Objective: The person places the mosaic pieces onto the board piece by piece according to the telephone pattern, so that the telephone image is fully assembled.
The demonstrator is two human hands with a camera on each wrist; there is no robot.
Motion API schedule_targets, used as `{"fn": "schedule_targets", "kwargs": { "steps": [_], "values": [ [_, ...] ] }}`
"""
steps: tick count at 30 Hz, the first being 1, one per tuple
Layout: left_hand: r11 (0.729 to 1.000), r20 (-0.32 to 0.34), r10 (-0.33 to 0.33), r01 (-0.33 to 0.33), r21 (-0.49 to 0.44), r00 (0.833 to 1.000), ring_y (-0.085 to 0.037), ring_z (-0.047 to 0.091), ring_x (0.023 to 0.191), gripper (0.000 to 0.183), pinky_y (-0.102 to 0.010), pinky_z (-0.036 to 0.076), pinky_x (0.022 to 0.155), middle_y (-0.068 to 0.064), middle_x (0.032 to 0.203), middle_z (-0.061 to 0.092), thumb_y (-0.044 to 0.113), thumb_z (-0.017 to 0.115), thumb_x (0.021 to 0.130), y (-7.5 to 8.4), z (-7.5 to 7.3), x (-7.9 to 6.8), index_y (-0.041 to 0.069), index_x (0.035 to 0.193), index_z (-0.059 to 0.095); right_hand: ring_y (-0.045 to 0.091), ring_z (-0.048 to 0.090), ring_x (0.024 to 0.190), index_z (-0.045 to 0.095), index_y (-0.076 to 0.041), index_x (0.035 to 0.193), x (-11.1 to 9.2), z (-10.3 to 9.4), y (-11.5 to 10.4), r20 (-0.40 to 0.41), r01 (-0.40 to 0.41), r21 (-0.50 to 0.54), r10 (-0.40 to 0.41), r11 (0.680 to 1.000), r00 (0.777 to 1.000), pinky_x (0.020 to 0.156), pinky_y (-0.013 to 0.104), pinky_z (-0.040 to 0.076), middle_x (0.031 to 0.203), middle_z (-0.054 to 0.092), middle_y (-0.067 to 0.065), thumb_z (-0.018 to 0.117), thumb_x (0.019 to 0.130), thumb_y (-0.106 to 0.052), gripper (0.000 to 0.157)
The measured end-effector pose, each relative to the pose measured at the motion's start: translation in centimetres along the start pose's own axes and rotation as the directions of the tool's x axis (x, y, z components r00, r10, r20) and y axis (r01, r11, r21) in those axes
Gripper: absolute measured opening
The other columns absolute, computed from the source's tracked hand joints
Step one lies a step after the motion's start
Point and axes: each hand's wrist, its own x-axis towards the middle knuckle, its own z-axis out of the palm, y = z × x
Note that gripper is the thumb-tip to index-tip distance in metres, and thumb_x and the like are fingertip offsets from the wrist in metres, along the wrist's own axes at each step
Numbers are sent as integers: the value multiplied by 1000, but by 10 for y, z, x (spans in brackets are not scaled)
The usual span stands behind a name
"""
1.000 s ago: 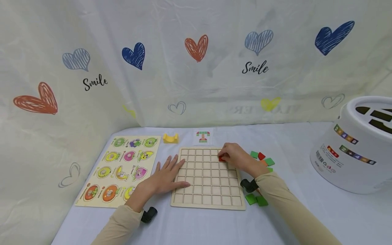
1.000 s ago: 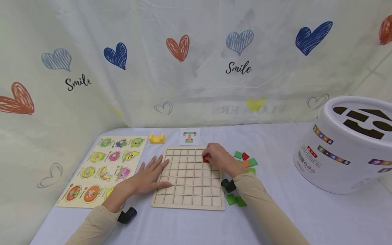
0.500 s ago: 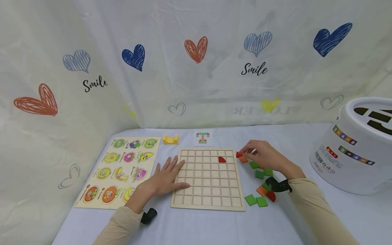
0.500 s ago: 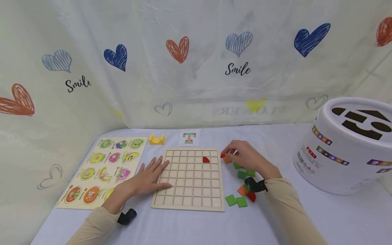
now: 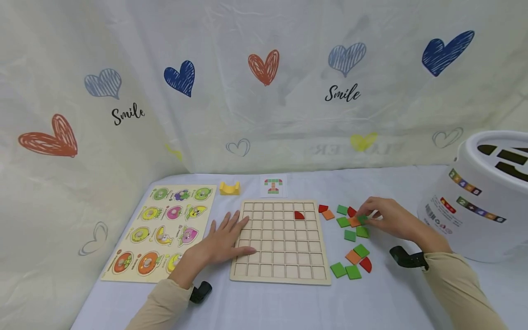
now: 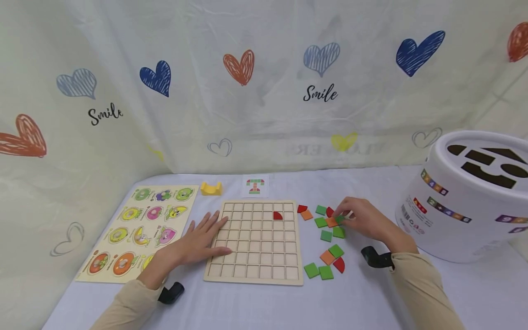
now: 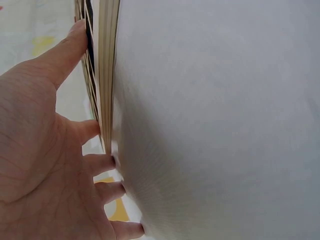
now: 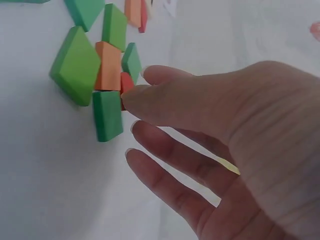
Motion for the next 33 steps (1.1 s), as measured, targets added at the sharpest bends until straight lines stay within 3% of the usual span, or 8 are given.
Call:
{"fn": "schedule_targets", "kwargs": {
  "steps": [7,22,33],
  "values": [
    [1000,0,2,-2,-4,1000,-43,4,160,95,-73,2,120,-20,174,9,64,61,98,1,0,0,10,167,24,29,66,103,80,-7,106,-5,8,12,-3,-44,19,44,999,999,85,46,59,106,72,2,80,85,8,26],
    [1000,-7,2,-2,-9,1000,-44,5,160,94,-73,2,120,-20,174,10,62,62,98,3,0,0,10,167,25,27,67,95,78,-1,105,-4,11,17,-23,-43,3,43,999,999,86,47,60,101,71,4,85,81,5,26],
    [1000,-4,-9,9,2,1000,-43,5,160,95,-73,2,121,-20,174,9,64,62,98,1,0,0,11,167,25,17,63,82,77,1,102,-11,7,21,-83,3,19,-1,1000,997,75,32,60,94,68,1,88,75,8,30]
  ]
}}
